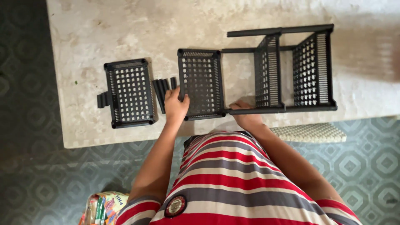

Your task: The person disassembles a black plastic crate on a table by hand, removing several small plastic connectors and panels one by one. The removed parts are placed on the table next to the crate as the disassembly proceeds.

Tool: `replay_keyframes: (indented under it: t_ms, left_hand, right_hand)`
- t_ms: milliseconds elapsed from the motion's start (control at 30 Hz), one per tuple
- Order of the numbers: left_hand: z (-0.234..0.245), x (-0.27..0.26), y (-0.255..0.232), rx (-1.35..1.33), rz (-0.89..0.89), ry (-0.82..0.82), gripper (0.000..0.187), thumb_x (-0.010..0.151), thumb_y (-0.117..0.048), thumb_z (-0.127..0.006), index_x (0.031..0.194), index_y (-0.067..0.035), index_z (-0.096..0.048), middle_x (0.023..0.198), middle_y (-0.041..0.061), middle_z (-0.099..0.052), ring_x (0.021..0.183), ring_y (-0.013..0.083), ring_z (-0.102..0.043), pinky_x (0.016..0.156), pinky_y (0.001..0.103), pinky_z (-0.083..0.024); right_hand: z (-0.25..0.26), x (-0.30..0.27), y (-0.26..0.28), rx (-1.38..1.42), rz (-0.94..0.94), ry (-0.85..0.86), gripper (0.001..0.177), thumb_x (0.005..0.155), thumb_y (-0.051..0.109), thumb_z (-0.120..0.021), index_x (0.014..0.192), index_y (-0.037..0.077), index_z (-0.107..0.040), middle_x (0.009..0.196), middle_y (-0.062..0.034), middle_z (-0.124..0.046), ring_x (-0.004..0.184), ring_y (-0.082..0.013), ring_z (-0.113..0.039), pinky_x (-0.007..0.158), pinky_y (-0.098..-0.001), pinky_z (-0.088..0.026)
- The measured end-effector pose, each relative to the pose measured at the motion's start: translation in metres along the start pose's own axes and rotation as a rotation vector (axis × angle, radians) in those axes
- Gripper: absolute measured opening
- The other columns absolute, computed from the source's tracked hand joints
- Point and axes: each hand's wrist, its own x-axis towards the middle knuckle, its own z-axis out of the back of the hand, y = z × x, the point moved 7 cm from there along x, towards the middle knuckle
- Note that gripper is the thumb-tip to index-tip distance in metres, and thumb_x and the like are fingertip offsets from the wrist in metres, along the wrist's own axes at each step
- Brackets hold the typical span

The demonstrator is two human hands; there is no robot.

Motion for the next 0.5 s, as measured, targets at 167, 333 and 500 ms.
replay_keyframes:
  t_ms: [167, 333, 500]
  left_hand:
    - [-0.018, -0.004, 0.031, 0.257, 0.051, -0.031, 0.049, 0.094, -0.025, -0.068, 0.140, -0.012, -0.057, 0.113, 0.018, -0.065, 0.088, 0.0385, -0.071, 0.074, 0.048, -0.060]
    - [-0.031, -0.006, 0.043, 0.266, 0.053, 0.015, 0.067, 0.093, -0.026, -0.066, 0.155, -0.019, -0.043, 0.120, 0.021, -0.058, 0.080, 0.0393, -0.071, 0.070, 0.048, -0.060]
    - [-0.022, -0.008, 0.042, 0.274, 0.042, -0.003, 0.068, 0.093, -0.027, -0.066, 0.156, -0.021, -0.042, 0.120, 0.018, -0.056, 0.078, 0.0374, -0.072, 0.068, 0.048, -0.060]
  right_hand:
    - [0.013, -0.007, -0.001, 0.002, 0.003, -0.021, 0.009, 0.088, 0.011, -0.069, 0.097, 0.011, -0.072, 0.095, -0.0115, -0.070, 0.087, -0.0341, -0.070, 0.073, -0.0438, -0.056]
    - [0.022, -0.007, 0.003, 0.014, -0.010, -0.072, 0.011, 0.087, 0.009, -0.071, 0.098, 0.011, -0.073, 0.096, -0.0106, -0.070, 0.084, -0.0327, -0.070, 0.070, -0.0430, -0.056]
    - [0.031, -0.009, 0.008, 0.123, -0.025, -0.104, 0.020, 0.085, 0.014, -0.073, 0.105, 0.009, -0.073, 0.103, -0.0135, -0.071, 0.089, -0.0360, -0.070, 0.075, -0.0437, -0.056]
